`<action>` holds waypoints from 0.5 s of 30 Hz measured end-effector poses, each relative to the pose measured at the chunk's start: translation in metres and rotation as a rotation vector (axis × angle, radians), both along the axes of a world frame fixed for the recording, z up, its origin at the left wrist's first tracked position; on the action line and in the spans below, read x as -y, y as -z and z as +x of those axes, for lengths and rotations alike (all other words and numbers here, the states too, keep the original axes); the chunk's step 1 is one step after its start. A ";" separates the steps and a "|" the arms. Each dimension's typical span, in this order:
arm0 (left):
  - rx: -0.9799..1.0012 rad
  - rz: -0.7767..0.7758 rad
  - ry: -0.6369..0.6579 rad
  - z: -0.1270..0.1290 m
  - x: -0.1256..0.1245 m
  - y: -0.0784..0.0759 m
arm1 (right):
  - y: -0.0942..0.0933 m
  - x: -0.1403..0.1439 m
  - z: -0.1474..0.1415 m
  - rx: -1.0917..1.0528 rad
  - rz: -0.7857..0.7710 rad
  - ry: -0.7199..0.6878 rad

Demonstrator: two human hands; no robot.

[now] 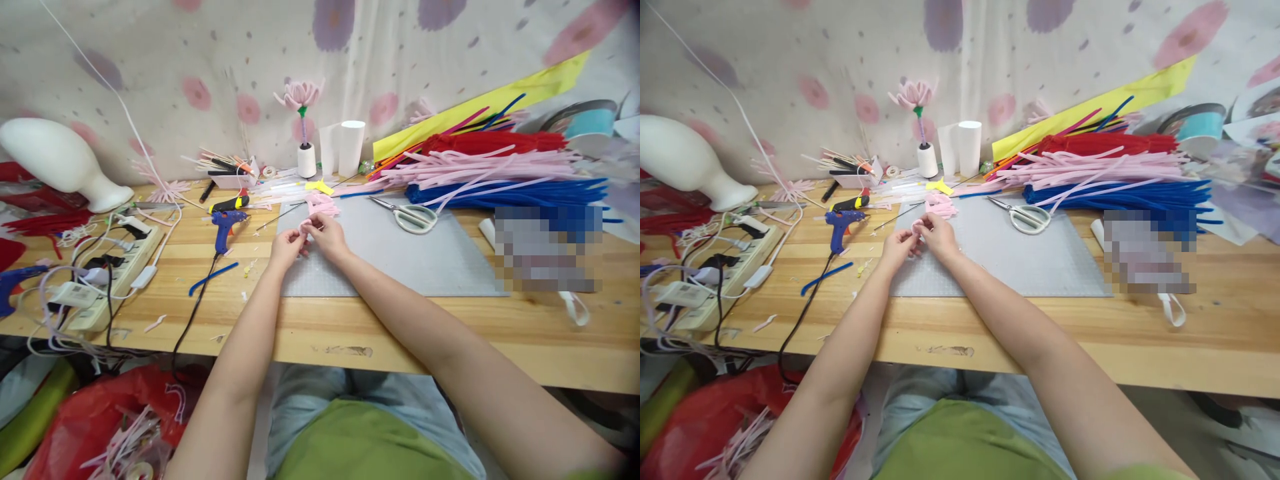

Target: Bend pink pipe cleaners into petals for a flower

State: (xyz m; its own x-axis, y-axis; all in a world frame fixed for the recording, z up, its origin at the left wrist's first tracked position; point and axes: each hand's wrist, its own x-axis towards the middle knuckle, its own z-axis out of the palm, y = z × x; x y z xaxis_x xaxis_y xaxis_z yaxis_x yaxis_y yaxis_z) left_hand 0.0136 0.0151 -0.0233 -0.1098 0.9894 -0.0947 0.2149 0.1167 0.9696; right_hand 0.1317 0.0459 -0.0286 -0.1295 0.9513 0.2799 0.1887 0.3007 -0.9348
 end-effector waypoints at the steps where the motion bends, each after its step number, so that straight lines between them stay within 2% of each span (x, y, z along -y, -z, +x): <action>1: 0.021 -0.009 -0.006 0.000 -0.001 -0.001 | 0.001 0.000 0.000 -0.019 -0.016 0.013; 8: 0.110 -0.089 -0.064 0.002 -0.005 -0.004 | 0.016 -0.007 -0.001 -0.139 -0.156 0.008; 15: 0.061 -0.119 -0.095 0.005 -0.006 -0.006 | 0.013 -0.006 -0.002 -0.205 -0.220 0.000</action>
